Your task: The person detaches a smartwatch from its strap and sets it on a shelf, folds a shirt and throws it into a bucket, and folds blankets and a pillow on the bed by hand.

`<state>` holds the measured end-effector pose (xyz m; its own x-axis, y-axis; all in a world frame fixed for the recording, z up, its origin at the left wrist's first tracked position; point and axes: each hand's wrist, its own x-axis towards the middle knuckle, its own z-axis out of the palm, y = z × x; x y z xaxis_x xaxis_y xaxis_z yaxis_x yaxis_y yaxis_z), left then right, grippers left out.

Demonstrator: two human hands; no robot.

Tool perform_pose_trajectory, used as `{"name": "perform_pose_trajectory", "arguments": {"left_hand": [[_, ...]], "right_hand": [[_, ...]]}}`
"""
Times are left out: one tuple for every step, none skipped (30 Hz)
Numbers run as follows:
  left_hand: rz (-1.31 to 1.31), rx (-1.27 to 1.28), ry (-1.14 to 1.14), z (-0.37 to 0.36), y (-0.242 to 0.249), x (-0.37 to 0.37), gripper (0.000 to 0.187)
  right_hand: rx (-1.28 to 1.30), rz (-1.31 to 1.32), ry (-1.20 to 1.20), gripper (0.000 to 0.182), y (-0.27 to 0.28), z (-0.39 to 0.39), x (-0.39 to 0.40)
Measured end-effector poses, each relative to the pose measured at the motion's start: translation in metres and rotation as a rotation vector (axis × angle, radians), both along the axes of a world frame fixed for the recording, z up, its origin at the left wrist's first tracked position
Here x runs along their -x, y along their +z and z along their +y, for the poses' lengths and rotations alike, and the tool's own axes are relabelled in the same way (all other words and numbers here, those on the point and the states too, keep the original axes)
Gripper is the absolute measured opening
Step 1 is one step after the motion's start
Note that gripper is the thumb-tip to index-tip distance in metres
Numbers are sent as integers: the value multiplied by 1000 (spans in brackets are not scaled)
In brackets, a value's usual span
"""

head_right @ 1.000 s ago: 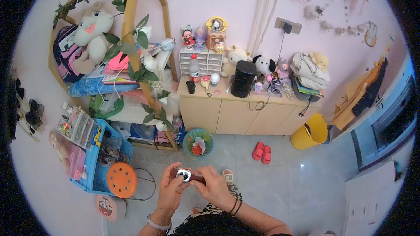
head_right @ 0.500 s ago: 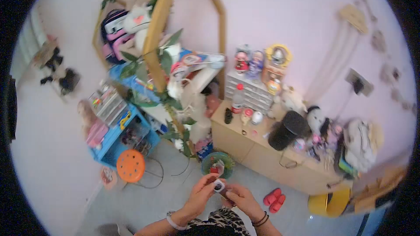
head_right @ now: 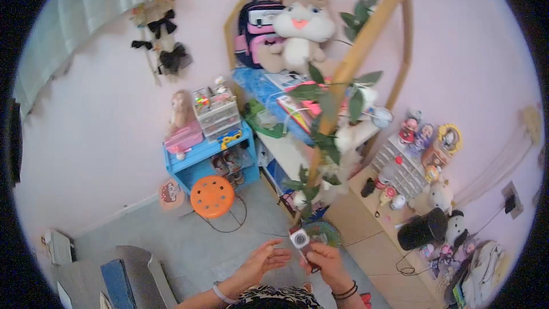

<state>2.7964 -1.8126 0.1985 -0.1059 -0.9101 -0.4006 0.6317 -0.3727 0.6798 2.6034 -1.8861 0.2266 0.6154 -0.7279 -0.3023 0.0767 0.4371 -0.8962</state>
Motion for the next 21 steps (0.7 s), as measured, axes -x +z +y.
{"name": "perform_pose_trajectory", "arguments": {"left_hand": [[20,9,51,14,-8,-22,44],[39,19,101,30,-16,-46,46],[41,22,117,45,-22,-69,46],[8,2,184,63,-28,-92,46],[-23,-20,250,82,-34,-115,46],[-20,-20,270,102,-38,-136,46],[-75,-57,364,121,-43,-157,42],[-126,-96,457,140,-49,-177,37],[-139,-151,556,159,-57,-196,35],[-148,-208,651,178,-66,-212,33],[-144,-218,730,197,-75,-226,36],[-142,-224,806,212,-84,-238,38],[-133,-221,811,224,-89,-246,38],[-132,-247,918,234,-91,-251,36],[-129,-275,1024,241,-96,-254,34],[-120,-273,1027,244,-105,-257,34],[-71,-261,1075,246,-114,-259,31],[-24,-250,1120,246,-121,-261,28],[-23,-252,1116,244,-128,-260,28],[11,-264,1070,237,-131,-257,38],[40,-277,1023,228,-133,-257,49]], "right_hand": [[14,-32,5,16,3,-4,-20],[17,-31,22,16,7,-9,-42],[43,-64,14,16,11,-13,-63],[67,-96,9,16,14,-15,-85],[65,-93,30,16,16,-17,-107],[71,-113,-13,16,16,-18,-129],[78,-132,-56,16,17,-20,-151],[80,-127,-39,16,18,-22,-172],[97,-144,-37,17,19,-23,-191],[113,-158,-36,17,20,-26,-207],[121,-155,-30,18,20,-29,-221],[124,-147,-20,18,20,-35,-234],[103,-140,-24,19,20,-42,-245],[84,-134,-30,19,21,-51,-256],[112,-168,-4,18,22,-61,-265],[117,-162,1,18,19,-76,-275],[141,-145,-1,17,15,-94,-285],[163,-128,-5,16,12,-110,-295],[205,-78,-36,16,15,-122,-307],[205,-76,-43,16,16,-138,-320],[261,-25,-58,16,14,-157,-333]]}}
